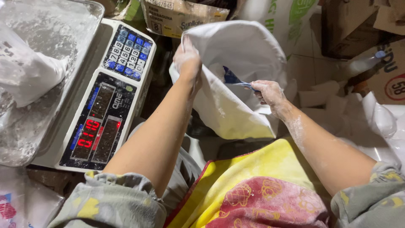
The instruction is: The person scoops white powder from a large sack into small plastic bags using a blue scoop, places each bag on a digital scale to check the weight, adjusts the contents as needed, then ties the bag and sets it aside. The process repeats for multiple bags.
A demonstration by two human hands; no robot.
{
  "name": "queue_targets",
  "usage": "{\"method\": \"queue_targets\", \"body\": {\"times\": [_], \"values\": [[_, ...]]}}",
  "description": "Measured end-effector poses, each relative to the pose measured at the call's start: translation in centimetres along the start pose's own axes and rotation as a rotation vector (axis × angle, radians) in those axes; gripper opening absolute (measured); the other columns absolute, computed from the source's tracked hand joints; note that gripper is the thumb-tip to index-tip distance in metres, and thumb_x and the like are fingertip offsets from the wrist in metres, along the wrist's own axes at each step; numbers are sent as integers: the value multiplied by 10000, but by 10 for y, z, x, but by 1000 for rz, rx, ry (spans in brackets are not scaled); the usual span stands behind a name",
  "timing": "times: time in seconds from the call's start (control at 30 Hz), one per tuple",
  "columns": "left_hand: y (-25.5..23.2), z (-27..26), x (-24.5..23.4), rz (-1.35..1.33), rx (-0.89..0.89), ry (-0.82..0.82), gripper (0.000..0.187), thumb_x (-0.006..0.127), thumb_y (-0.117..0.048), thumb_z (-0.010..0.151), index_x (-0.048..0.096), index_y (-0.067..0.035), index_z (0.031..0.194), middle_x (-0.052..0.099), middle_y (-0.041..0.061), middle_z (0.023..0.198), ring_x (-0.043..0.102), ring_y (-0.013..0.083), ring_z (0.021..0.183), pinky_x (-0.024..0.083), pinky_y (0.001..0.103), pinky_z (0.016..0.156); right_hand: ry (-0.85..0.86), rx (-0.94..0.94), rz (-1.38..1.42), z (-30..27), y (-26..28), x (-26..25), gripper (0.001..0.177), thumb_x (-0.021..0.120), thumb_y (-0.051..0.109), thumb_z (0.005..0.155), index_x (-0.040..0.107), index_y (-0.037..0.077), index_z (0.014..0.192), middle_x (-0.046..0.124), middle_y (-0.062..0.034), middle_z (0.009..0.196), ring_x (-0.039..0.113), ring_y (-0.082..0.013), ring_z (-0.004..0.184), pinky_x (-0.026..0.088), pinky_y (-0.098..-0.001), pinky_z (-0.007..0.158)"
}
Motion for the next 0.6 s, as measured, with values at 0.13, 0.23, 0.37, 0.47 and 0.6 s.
{"method": "queue_targets", "body": {"times": [0.13, 0.23, 0.37, 0.47, 0.6], "values": [[20, -19, 2, -25, -27, 97, 439, 494, -391, 1017, 669, -131, 1325, 739, 90, 1222, 692, 235, 1079, 521, 366, 936, -6, -33, 88, -10, -6, -10, 200, 668, 270, 952, 763, 95, 939, 459, 81, 613, 358, -44, 520, 256, -246, 479], [21, -31, 1, 26, -78, 132, 359, 511, -334, 1013, 665, -131, 1266, 725, 106, 1188, 674, 248, 1063, 523, 377, 912, -59, -54, 82, -20, -6, -19, 187, 701, 272, 939, 754, 93, 920, 463, 78, 602, 353, -42, 508, 246, -246, 471], [8, -50, 0, 35, -56, 216, 342, 583, -251, 945, 647, -120, 1254, 735, 132, 1182, 685, 282, 1084, 543, 396, 913, -108, -90, 92, -34, 1, -29, 204, 725, 269, 937, 743, 71, 888, 476, 72, 588, 350, -42, 498, 242, -248, 465], [-1, -59, -11, 239, -57, 190, 488, 660, -275, 903, 538, -151, 1360, 663, 116, 1282, 640, 287, 1165, 511, 396, 964, -123, -114, 113, -46, 11, -35, 205, 720, 265, 936, 770, 71, 895, 458, 75, 575, 317, -36, 487, 209, -247, 452], [-13, -71, -28, 374, -58, 163, 606, 687, -291, 891, 456, -183, 1441, 608, 116, 1366, 610, 295, 1241, 499, 395, 1017, -152, -150, 122, -63, 25, -44, 203, 716, 255, 932, 794, 68, 912, 467, 75, 565, 301, -28, 472, 186, -240, 434]]}}
Point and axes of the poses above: each hand's wrist, its own z-axis towards the middle knuckle, its own x-axis out of the palm, y = z × x, the point moved 9 cm from there along z, towards the middle knuckle
